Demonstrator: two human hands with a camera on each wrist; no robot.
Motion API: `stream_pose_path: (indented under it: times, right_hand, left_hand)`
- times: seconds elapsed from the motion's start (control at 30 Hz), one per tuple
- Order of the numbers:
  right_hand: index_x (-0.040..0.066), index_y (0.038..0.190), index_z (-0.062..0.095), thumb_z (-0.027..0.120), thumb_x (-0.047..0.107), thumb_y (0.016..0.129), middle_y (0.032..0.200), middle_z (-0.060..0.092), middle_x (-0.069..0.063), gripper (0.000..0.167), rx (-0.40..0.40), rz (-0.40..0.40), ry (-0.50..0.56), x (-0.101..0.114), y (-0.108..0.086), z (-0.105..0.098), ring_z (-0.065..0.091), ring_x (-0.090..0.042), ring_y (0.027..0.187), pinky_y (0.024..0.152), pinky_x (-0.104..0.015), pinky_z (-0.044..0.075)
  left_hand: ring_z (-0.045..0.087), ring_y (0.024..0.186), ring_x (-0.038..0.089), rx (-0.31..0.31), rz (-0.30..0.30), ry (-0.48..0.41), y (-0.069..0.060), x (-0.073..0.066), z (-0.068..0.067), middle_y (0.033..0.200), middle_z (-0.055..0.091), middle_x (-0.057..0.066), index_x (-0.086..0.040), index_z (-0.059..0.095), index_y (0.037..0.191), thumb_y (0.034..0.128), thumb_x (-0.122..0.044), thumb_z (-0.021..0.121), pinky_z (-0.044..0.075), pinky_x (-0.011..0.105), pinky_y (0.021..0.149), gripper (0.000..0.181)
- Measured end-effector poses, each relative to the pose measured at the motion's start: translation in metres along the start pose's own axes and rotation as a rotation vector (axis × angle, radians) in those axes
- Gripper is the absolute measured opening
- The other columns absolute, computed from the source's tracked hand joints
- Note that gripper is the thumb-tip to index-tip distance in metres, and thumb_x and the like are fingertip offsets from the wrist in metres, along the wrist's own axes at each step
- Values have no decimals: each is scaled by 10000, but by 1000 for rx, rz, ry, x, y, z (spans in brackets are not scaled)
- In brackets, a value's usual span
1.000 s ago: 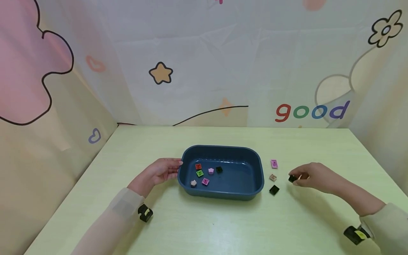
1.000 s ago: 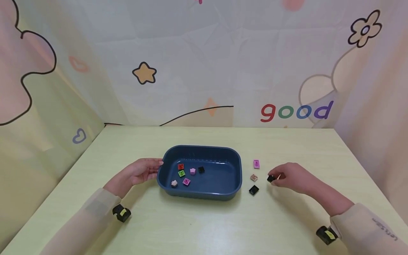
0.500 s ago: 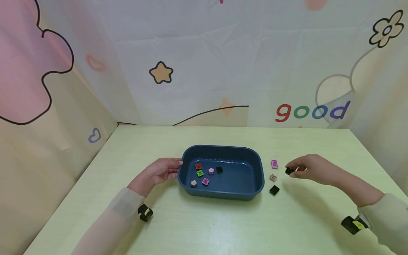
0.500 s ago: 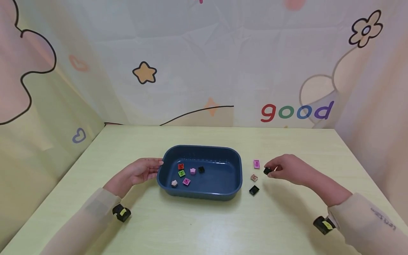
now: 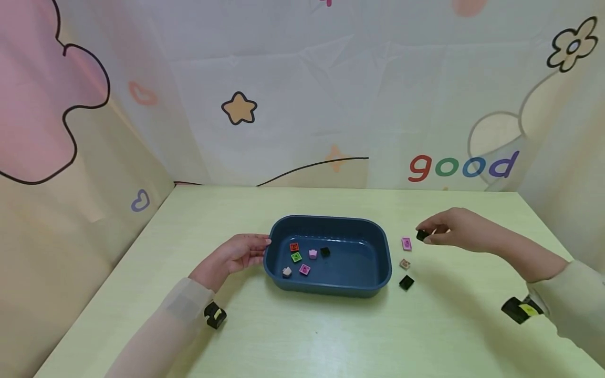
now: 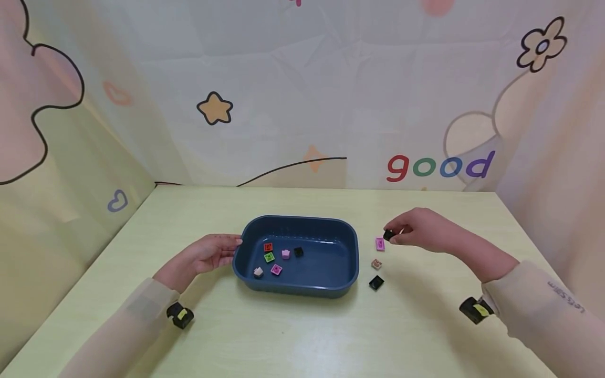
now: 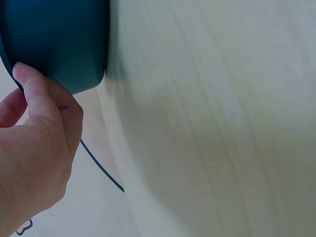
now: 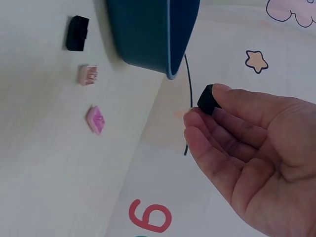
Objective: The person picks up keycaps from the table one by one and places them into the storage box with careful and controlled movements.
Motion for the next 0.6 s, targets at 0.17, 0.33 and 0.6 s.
stream_pose_path:
  times: [0.17, 0.33, 0.6]
  right_hand:
    - [-58, 1294, 660, 691, 164, 966, 1027, 785, -41, 397, 7, -25, -22, 11, 6, -5, 708, -130, 891, 740, -249, 566]
    - [-50, 1297, 662, 691, 171, 970, 1040, 780, -42, 395, 6, -44, -47, 23, 13, -13, 706, -151, 920, 769, -275, 577]
    - [-28, 1288, 679, 690, 153, 969, 1055, 785, -61, 367, -13, -95, -47, 46, 23, -24, 719, -160, 920, 777, -280, 583]
  left_hand:
    - [668, 702, 47, 4, -2, 0, -1, 2, 0, 814, 711, -53, 97, 437, 1483, 1068, -90, 504, 609, 149, 678, 460]
    - [672, 705, 51, 5, 2, -2, -2, 1, 1, 820, 716, -48, 97, 443, 1480, 1066, -88, 512, 610, 152, 682, 459]
    - [665, 708, 48, 1, -1, 7, -3, -1, 1, 829, 710, -49, 87, 438, 1490, 1071, -101, 509, 605, 144, 682, 465]
Point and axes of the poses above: each hand's wrist, its own y-axis towards the middle knuckle, its own z-axis out of the palm, x = y × z, the point moved 7 cm from there along y, towards the middle knuckle
